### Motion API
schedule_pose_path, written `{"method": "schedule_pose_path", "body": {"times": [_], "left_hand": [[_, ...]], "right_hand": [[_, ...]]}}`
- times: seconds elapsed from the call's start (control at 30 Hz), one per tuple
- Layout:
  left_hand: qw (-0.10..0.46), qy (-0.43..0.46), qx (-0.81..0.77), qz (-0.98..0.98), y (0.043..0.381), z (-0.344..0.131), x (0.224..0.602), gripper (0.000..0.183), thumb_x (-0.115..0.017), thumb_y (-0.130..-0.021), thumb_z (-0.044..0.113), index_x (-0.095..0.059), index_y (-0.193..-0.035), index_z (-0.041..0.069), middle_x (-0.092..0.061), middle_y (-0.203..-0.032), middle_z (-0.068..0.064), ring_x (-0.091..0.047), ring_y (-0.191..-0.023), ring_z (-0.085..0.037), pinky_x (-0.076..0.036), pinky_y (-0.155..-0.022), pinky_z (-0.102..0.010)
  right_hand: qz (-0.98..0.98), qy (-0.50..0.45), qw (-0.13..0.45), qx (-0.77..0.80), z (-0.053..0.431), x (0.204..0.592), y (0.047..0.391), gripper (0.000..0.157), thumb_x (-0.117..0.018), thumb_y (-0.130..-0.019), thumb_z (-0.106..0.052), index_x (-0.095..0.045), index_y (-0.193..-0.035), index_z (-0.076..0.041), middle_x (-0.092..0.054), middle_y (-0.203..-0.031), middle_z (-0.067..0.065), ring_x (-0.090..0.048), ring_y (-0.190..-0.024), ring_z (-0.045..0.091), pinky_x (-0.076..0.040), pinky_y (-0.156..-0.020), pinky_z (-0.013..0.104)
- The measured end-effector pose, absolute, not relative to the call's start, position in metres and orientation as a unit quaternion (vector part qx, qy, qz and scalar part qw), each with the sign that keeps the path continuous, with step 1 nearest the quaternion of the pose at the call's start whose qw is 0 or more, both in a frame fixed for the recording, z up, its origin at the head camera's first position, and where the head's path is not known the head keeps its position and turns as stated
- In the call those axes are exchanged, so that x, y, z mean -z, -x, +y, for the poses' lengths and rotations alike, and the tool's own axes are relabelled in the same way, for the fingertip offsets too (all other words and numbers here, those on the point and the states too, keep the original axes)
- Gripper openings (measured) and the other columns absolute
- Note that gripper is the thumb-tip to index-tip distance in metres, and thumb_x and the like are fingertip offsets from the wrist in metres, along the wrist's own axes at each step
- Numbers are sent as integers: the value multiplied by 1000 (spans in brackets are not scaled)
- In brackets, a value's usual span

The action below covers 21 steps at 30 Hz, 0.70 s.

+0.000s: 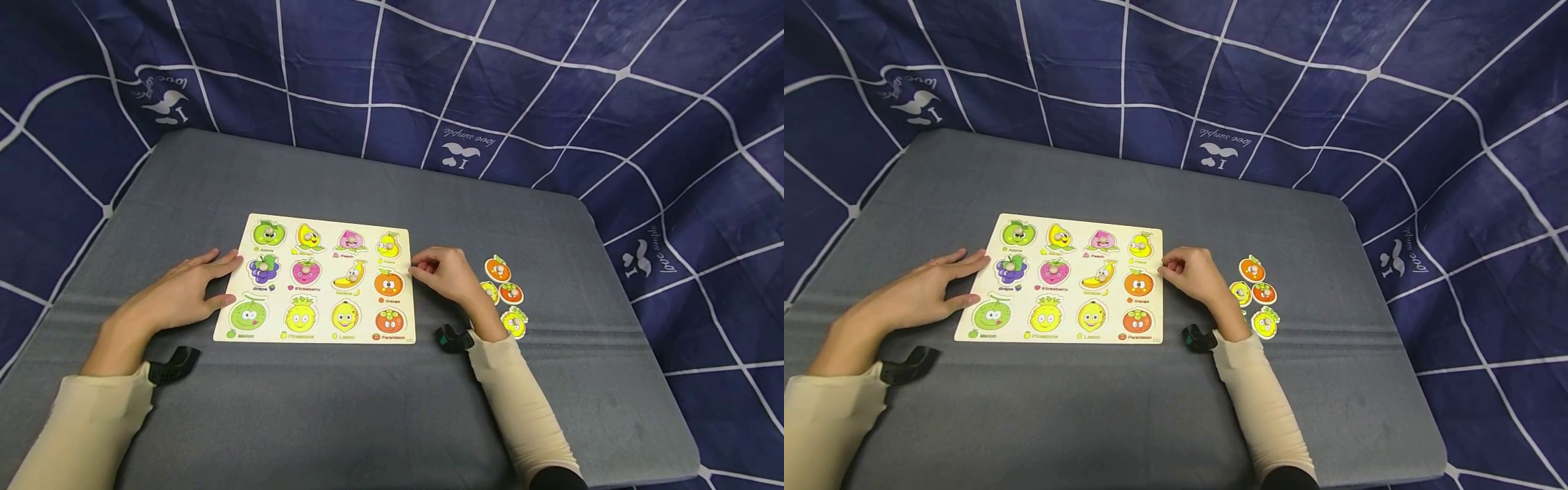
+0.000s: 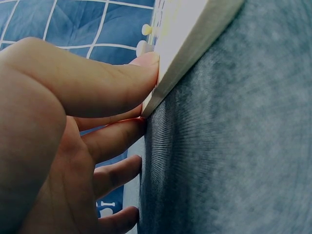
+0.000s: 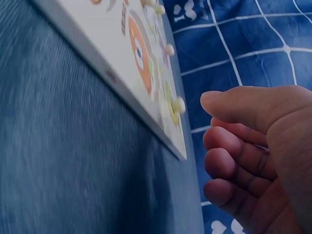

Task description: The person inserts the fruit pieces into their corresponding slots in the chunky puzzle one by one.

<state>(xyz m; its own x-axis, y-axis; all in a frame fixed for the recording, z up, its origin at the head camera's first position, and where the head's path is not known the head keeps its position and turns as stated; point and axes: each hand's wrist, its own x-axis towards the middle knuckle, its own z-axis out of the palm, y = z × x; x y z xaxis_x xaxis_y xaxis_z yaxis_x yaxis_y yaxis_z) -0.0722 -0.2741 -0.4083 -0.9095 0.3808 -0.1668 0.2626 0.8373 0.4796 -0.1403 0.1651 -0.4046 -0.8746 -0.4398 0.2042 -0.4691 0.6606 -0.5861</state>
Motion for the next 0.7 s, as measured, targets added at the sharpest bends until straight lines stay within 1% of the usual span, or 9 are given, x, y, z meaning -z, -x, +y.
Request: {"method": "schedule_pose_path", "body": {"times": [0.33,0.7], "left_hand": [[120,-170,-225,952,73,-276,412,73,-75,-87,16,-39,-147,-7,-34,-152,-28,-25,-139,-54,-21,-103,-75],[127,-169,-226,951,73,-276,411,74,-74,-89,18,-38,-148,-7,-33,-152,-28,-23,-140,-54,-20,-103,-75]], "right_hand": [[-920,-228,38,-317,190,407,142,10,-79,-83,-11,-76,-88,-3,-66,-73,1,-58,-62,11,-49,-57,25],[-926,-210,57,-308,218,405,140,10,-79,-82,-9,-75,-85,-1,-66,-70,2,-57,-62,11,-45,-57,18]]}}
